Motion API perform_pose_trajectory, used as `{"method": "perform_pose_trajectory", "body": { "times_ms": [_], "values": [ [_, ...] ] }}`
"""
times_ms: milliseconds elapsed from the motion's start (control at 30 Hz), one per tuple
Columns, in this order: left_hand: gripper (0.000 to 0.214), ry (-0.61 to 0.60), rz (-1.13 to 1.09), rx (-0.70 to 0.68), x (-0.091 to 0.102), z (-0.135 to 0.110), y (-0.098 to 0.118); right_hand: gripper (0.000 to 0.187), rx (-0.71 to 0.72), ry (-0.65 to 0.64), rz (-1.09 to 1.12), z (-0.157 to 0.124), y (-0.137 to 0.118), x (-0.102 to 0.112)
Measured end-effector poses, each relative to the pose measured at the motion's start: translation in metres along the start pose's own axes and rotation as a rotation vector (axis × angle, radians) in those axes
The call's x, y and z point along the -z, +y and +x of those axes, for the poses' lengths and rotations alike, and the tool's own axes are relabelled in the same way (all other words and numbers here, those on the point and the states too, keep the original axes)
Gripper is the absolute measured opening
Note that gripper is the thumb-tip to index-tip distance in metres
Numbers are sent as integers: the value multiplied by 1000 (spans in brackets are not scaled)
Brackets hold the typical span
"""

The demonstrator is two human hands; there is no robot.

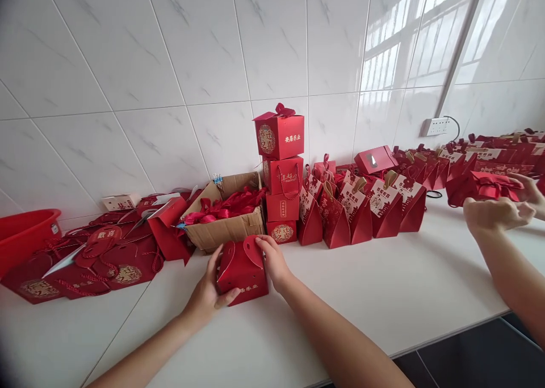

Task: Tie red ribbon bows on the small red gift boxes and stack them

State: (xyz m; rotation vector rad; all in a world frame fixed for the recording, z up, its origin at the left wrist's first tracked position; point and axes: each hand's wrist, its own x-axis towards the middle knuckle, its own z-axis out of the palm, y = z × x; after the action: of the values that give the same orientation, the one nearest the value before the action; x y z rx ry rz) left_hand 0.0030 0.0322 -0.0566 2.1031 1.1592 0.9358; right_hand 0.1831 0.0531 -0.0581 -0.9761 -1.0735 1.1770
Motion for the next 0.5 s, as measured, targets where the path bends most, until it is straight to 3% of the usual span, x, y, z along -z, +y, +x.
{"method": "perform_pose_trajectory", "body": {
  "times_ms": [133, 267, 500],
  "values": [
    [82, 2, -37, -92, 3, 0, -14, 32, -13, 3, 97, -6, -3, -4],
    [71, 146, 75, -244, 18, -2, -17, 37, -2, 79, 95, -6, 0, -6],
    [52, 209, 67, -349, 24, -10, 4, 35, 132, 135, 33, 2, -5, 1]
  ]
}}
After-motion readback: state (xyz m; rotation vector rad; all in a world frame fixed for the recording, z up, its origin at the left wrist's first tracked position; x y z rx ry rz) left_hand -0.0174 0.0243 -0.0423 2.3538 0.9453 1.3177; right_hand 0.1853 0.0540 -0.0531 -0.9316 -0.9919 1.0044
